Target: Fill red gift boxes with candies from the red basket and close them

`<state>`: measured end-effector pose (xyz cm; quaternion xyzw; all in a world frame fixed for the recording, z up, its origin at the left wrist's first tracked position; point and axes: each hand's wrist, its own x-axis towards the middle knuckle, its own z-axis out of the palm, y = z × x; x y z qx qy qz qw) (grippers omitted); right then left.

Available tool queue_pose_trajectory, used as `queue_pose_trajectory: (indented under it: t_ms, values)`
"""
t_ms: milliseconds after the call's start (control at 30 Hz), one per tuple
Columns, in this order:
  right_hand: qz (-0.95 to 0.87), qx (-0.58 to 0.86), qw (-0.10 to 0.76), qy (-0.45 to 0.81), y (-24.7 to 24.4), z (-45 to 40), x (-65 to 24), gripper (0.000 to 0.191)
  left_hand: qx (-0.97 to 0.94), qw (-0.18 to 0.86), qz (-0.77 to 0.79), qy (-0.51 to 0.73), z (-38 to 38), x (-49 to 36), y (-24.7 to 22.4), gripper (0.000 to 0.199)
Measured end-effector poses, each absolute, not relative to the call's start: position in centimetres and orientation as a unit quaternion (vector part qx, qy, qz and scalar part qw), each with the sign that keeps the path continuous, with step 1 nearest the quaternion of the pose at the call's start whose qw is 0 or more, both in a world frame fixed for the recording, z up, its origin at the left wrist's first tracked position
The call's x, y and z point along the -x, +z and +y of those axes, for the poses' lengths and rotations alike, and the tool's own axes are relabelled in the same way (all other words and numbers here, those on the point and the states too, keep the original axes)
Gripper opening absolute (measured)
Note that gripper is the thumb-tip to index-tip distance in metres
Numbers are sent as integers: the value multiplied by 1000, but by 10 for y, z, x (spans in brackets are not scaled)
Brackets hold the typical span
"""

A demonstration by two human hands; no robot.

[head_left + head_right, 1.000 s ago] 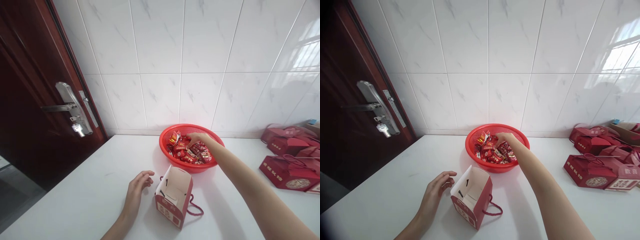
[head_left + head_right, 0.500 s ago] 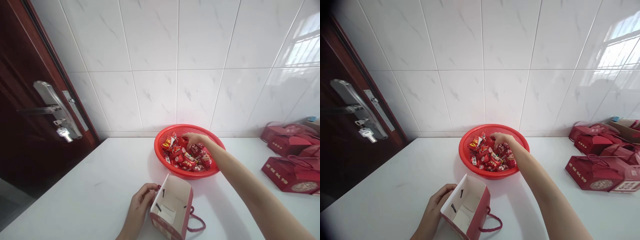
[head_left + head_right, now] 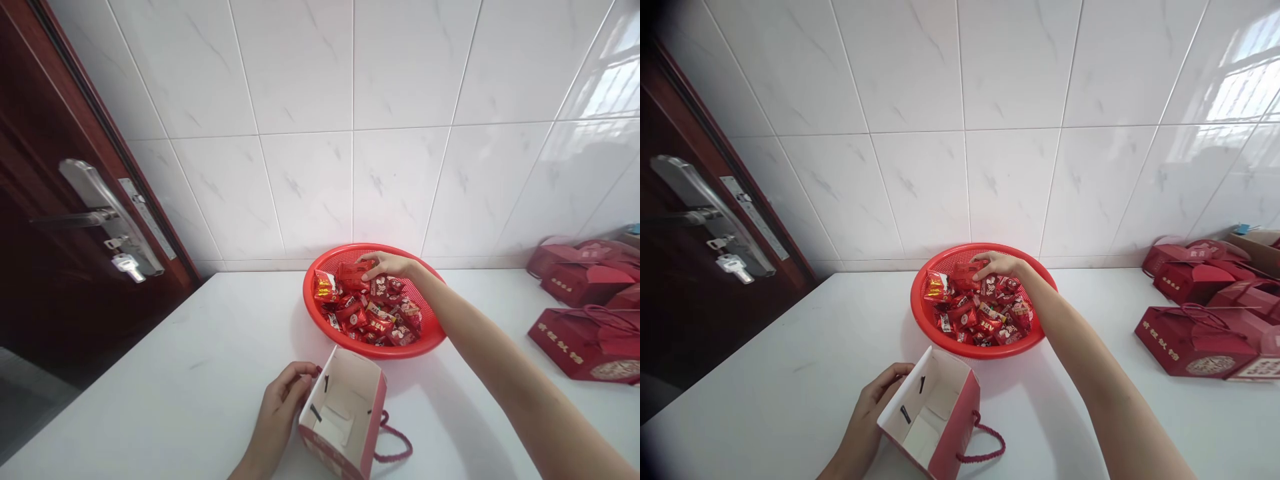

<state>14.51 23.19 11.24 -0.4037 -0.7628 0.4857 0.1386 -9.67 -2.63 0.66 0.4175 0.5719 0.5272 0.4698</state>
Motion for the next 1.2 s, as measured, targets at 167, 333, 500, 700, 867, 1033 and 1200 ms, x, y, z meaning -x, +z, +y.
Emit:
queue_pose_trajectory:
  t_ms: [167, 333, 500, 700, 867, 1033, 1200]
  values:
    - [-758, 315, 166, 547, 119, 229, -137, 67, -423, 473, 570, 522, -27, 97, 7, 33]
    - [-742, 256, 203, 585, 125, 222, -129, 50, -432, 471, 569, 518, -27, 98, 6, 34]
    - [-725, 267, 239, 589, 120, 224, -132, 33, -443, 462, 563, 523, -23, 101, -7, 36]
    - [-730, 316, 211, 569, 123, 220, -133, 37, -443, 464, 555, 529, -22, 102, -12, 36]
    - [-744, 367, 155, 536, 127, 214, -132, 43, -440, 464, 559, 529, -21, 98, -1, 35]
    - [-763, 365, 123, 519, 134, 198, -127, 35, -436, 470, 552, 533, -17, 97, 1, 34]
    - [-793, 301, 125, 515, 144, 176, -117, 15, -419, 485, 529, 556, -15, 99, 1, 36]
